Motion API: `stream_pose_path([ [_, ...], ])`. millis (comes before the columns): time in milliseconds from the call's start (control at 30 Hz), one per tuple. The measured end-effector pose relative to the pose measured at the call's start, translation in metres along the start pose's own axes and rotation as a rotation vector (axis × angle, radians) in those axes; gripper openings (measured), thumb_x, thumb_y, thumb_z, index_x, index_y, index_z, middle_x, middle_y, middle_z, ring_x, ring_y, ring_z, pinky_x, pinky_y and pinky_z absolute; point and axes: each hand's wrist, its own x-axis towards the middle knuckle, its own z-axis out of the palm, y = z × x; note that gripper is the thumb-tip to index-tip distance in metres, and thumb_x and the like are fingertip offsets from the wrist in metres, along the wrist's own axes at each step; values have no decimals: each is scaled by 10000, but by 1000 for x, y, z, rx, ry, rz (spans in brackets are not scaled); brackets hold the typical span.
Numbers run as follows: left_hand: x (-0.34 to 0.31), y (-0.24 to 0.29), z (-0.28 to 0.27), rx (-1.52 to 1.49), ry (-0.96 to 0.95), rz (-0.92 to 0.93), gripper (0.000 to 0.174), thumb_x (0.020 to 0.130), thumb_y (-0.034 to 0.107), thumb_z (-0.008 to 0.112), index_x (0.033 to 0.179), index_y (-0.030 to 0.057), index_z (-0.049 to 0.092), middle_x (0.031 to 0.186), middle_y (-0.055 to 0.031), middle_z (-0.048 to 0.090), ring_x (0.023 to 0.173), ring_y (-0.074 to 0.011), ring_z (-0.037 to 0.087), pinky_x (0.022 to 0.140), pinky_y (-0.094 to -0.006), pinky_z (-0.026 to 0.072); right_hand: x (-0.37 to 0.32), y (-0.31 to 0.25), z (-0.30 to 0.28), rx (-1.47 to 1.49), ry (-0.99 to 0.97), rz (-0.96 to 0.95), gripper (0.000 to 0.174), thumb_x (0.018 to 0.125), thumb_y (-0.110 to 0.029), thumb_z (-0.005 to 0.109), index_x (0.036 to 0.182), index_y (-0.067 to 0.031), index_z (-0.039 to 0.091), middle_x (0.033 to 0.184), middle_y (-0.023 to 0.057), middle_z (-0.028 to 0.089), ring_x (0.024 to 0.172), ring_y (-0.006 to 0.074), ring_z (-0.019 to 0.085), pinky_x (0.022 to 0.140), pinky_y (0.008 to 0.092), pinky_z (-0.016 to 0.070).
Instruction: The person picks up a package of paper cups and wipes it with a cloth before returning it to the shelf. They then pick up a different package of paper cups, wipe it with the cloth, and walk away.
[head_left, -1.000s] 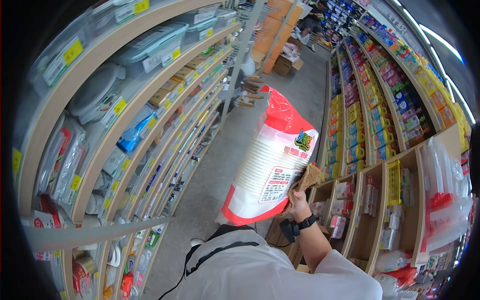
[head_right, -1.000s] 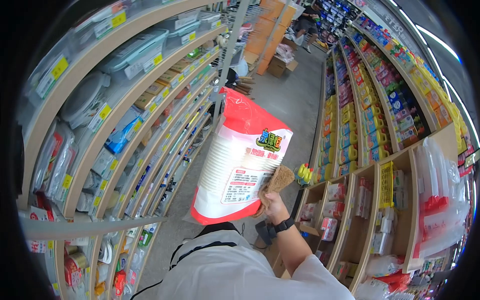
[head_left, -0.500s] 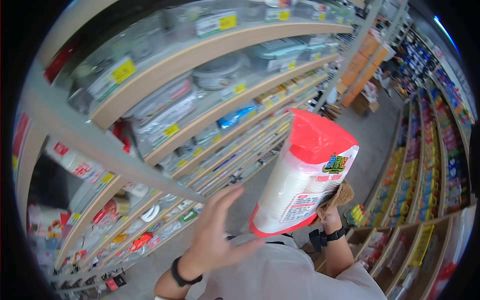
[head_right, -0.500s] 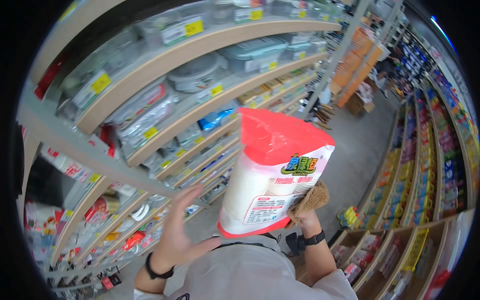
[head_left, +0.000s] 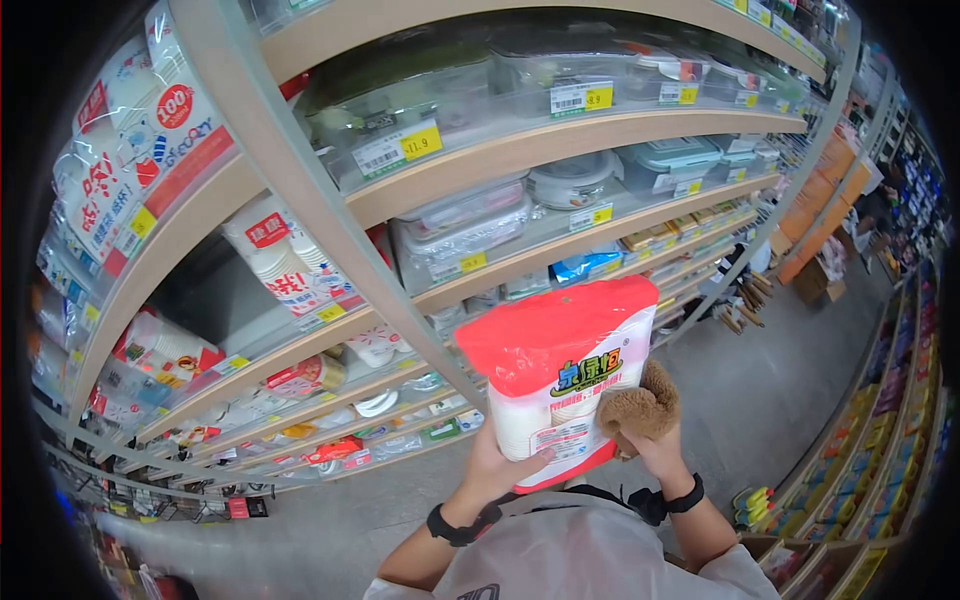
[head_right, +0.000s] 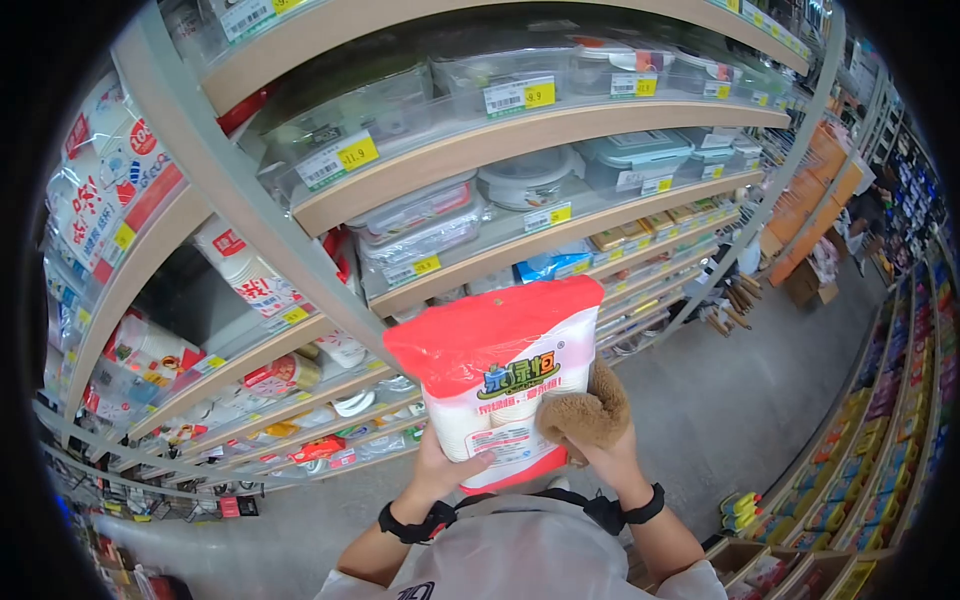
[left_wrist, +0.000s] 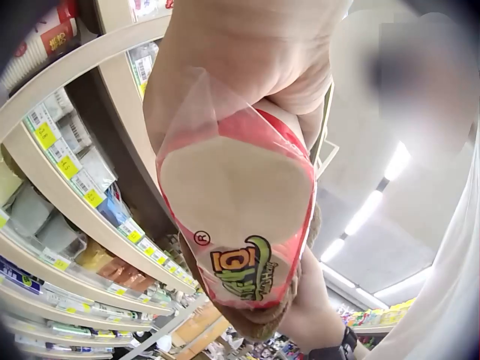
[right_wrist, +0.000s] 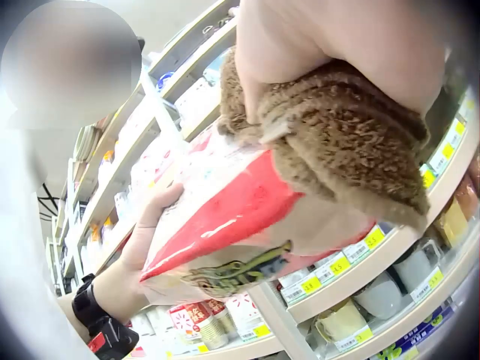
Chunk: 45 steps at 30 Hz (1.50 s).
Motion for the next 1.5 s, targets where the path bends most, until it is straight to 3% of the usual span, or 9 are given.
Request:
stream_pose_path([
  [267,-16,-4,21,450,178,214,683,643,138,809,1226,17,475,1091,-149,628,1010,-221,616,853,-341,471,12,-1,4,-214,102,-341,689,782,-119,711,1358,20,359,1357,130,431,1196,201,470,1004,341,384],
  [333,-23,0,18,584,269,207,640,607,169,815,1166,35,533,1032,-151,648,933,-261,649,793,-351,504,3,20,-33,-47,-30,-69,613,792,-126,707,1316,-2,413,1346,126,446,1173,200,492,986,377,411],
  [633,-34,-4,21,1083,179,341,572,521,170,776,1058,62,609,934,-144,644,789,-317,637,688,-380,518,6,19,-44,-143,-220,252,489,810,-134,686,1237,-24,476,1275,151,515,1149,244,525,975,421,422],
  [700,-36,-7,20,1084,194,309,567,525,170,774,1057,63,609,925,-145,643,785,-317,636,685,-382,517,25,-14,-12,-578,-393,-474,410,799,-137,683,1171,-63,526,1213,181,563,1157,321,529,987,461,402],
  [800,-43,-7,18,1076,211,284,555,538,182,775,1054,64,609,914,-145,641,776,-317,633,686,-382,516,15,-2,-8,-468,-537,-677,371,784,-189,682,1123,-101,561,1198,203,570,1183,393,498,999,502,374],
  [1000,-63,13,-6,1079,220,346,549,540,238,842,1007,51,622,949,-121,665,821,-287,652,724,-351,524,-1,-19,23,-481,-585,-798,236,810,-286,621,1029,-202,602,1199,186,577,1161,382,522,973,532,383],
  [1333,-137,28,-111,852,329,410,563,551,322,852,986,44,629,937,-155,657,834,-302,651,744,-374,511,-23,-20,121,-810,-1,-784,452,754,-259,741,1085,-112,471,1181,240,554,1171,444,489,985,573,357],
  [1400,-146,41,-125,774,378,357,543,551,312,853,975,54,630,930,-151,654,825,-297,651,733,-373,512,-31,-16,147,-825,-37,-776,466,743,-295,749,1081,-102,492,1226,246,532,1199,450,461,1018,584,309],
  [1500,-154,50,-155,829,344,405,548,543,268,849,999,61,626,947,-141,655,827,-299,650,723,-375,515,-29,0,173,-711,-498,-941,364,805,-388,625,1072,-140,633,1289,185,523,1245,416,432,1061,542,267],
])
